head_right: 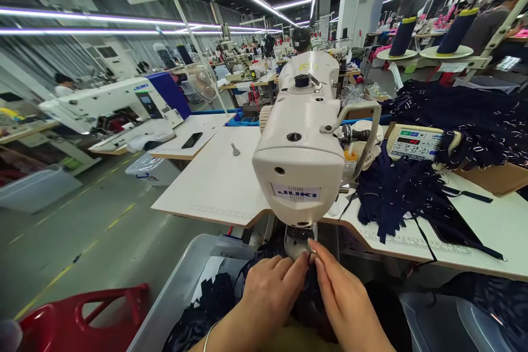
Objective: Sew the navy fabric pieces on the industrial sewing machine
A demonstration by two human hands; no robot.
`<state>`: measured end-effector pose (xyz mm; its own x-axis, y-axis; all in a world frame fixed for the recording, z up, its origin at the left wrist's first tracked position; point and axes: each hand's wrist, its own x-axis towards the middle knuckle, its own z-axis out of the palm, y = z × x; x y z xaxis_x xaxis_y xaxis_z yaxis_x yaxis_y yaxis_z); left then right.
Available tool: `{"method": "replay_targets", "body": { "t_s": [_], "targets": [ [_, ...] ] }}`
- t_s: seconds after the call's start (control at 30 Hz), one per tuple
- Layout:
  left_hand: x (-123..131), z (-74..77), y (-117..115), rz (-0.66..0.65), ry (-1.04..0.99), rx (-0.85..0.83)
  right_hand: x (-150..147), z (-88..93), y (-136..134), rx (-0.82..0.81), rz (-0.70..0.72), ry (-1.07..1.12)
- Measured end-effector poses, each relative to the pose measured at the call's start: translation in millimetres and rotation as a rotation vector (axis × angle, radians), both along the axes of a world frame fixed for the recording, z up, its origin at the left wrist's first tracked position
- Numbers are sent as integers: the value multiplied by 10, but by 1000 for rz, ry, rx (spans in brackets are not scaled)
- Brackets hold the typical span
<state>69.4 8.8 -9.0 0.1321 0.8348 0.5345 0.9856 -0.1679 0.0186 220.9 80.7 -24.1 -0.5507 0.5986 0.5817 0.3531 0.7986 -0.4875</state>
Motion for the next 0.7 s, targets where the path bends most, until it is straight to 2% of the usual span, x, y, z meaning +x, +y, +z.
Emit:
{"method": "replay_targets", "body": {
  "t_s": [0.1, 0.27, 0.43, 0.5, 0.6, 0.7],
  "targets": [
    [-1, 12, -11, -21, -36, -29, 91, 44, 31, -177, 35, -51],
    [8, 19, -17, -45, -49, -101, 144, 74, 53, -166, 73, -18],
    [91, -55, -10, -48, -126, -58, 75, 91, 42, -260, -160, 122],
    [104, -66, -13, -71, -149, -56, 64, 99, 44, -299, -199, 144],
    [70, -43, -20, -100, -230, -95, 109, 106, 70, -267, -153, 125],
    [8, 18, -24, -98, -307, -210, 206, 103, 103, -209, -48, 23]
  ]
}}
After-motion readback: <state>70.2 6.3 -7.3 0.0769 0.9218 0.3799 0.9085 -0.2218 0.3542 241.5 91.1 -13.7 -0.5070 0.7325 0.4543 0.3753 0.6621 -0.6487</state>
